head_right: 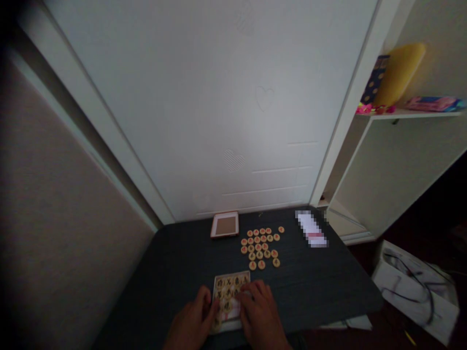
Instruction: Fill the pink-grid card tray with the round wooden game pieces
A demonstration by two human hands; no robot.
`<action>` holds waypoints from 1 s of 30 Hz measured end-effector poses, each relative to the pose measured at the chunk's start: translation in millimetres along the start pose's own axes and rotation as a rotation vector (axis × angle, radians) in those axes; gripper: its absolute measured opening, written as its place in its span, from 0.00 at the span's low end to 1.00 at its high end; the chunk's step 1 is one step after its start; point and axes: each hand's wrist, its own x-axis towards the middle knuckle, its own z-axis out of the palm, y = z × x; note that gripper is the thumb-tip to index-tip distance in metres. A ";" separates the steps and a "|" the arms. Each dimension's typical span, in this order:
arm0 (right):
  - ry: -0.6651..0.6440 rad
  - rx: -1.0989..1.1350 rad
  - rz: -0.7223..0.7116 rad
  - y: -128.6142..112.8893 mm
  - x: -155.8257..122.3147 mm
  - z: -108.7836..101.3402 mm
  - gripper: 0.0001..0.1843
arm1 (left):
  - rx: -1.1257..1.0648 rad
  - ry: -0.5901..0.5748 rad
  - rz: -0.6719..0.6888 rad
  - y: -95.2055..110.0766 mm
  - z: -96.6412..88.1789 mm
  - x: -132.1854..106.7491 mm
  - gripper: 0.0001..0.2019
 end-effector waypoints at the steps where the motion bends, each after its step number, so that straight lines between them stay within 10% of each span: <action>1: -0.037 -0.009 -0.027 -2.3 1.2 -1.0 0.23 | -0.013 0.002 0.004 -1.6 0.6 -0.3 0.09; 6: -0.147 -0.050 -0.115 -4.7 3.7 6.2 0.26 | -0.021 0.016 0.055 -7.8 5.9 -1.5 0.08; 16: 0.060 -0.028 -0.188 30.9 -7.4 18.9 0.28 | 0.012 -0.037 0.008 -2.4 2.0 3.6 0.08; 30: 0.107 0.119 0.036 41.3 -8.1 5.7 0.25 | -0.101 0.020 -0.030 -1.9 -12.3 19.2 0.12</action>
